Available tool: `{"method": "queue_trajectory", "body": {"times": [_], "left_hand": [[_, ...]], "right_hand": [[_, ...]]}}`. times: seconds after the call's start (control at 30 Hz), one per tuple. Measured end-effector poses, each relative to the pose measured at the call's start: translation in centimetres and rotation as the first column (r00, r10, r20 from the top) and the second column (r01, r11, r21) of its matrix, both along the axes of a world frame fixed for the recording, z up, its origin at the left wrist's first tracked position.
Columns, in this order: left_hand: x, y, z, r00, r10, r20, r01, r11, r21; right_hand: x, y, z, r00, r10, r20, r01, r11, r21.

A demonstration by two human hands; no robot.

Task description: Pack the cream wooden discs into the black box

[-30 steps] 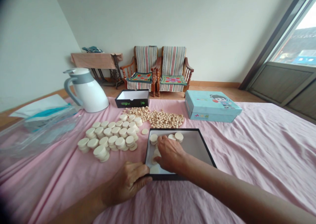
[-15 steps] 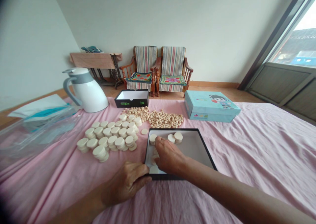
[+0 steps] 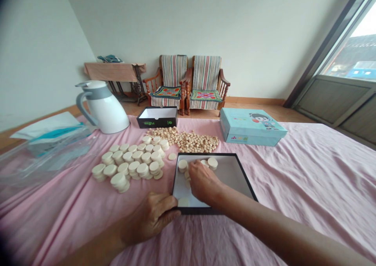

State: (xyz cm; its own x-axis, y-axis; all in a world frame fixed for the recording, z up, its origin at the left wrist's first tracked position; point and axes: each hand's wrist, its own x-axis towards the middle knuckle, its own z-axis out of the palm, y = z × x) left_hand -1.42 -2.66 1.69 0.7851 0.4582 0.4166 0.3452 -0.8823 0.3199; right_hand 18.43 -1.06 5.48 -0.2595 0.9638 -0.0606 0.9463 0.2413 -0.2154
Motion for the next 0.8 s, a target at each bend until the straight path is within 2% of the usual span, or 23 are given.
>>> {"method": "queue_trajectory", "body": {"times": [0.17, 0.3, 0.43, 0.8], "left_hand": [[0.0, 0.0, 0.1, 1.000, -0.017, -0.009, 0.017, 1.000, -0.024], [0.0, -0.1, 0.1, 1.000, -0.001, -0.007, 0.001, 1.000, 0.021], [0.0, 0.0, 0.2, 1.000, -0.004, -0.014, 0.004, 1.000, 0.005], [-0.1, 0.0, 0.0, 1.000, -0.001, -0.025, 0.000, 1.000, -0.007]], "right_hand": [[-0.7, -0.1, 0.7, 0.999, 0.006, 0.044, -0.005, 1.000, -0.022], [-0.7, 0.3, 0.1, 0.999, 0.010, 0.041, -0.009, 1.000, -0.028], [-0.5, 0.4, -0.2, 1.000, -0.014, 0.021, 0.014, 1.000, 0.019], [-0.6, -0.3, 1.1, 0.994, -0.019, 0.111, 0.023, 0.999, -0.038]]}}
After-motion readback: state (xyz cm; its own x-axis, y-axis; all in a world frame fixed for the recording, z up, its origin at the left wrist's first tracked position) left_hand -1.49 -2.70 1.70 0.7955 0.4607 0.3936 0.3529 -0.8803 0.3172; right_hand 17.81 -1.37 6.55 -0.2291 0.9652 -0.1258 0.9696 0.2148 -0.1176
